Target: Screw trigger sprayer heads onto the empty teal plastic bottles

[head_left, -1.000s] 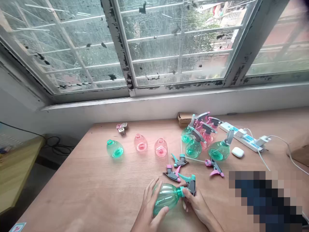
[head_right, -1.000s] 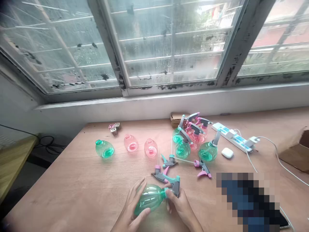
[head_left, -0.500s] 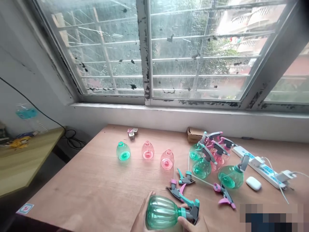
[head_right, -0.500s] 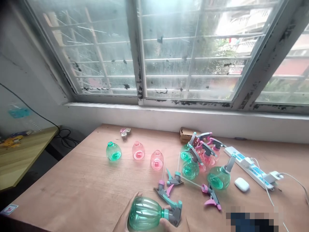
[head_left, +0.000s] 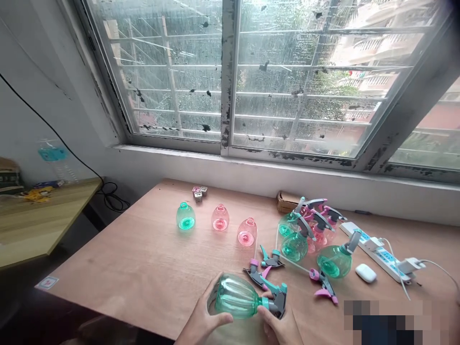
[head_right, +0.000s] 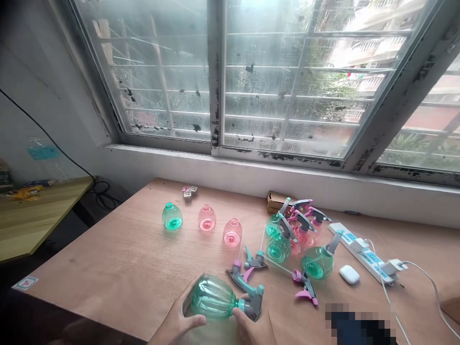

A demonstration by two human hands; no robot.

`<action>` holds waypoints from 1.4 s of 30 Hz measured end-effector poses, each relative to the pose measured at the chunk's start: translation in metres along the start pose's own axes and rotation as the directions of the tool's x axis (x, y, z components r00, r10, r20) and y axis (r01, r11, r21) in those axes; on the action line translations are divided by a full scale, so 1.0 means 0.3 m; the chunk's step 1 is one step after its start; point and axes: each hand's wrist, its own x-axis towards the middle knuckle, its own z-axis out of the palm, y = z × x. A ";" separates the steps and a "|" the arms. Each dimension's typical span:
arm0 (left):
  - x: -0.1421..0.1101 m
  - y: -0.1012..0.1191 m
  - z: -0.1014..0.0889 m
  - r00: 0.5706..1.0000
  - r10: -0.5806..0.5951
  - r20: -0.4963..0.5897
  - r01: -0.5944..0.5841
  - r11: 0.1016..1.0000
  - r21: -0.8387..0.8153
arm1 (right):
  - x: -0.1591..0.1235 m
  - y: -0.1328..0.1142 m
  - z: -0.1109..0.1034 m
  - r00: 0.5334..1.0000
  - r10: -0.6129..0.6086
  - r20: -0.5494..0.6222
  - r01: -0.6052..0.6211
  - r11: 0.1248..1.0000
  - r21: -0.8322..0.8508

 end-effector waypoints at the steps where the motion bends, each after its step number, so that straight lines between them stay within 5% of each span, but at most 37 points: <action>1: 0.001 0.001 0.001 1.000 0.002 0.001 -0.002 1.000 -0.018 | -0.003 0.006 0.003 0.999 -0.021 -0.037 0.021 1.000 0.013; 10: -0.009 0.005 0.017 1.000 0.007 -0.015 -0.006 1.000 0.030 | 0.007 0.050 0.017 0.986 -0.107 -0.127 0.123 0.984 0.126; 15: -0.017 -0.001 -0.006 1.000 0.021 0.016 -0.023 0.992 0.121 | 0.016 0.067 0.010 0.988 -0.132 -0.082 0.137 0.989 0.060; 24: -0.004 -0.010 -0.016 0.999 0.035 0.035 -0.040 0.990 0.137 | 0.006 0.013 0.003 0.994 -0.105 -0.016 0.107 0.989 0.107; 42: 0.026 -0.020 0.001 0.994 0.101 -0.032 -0.087 0.952 0.295 | 0.017 -0.008 0.007 0.984 -0.154 -0.085 0.166 0.976 0.144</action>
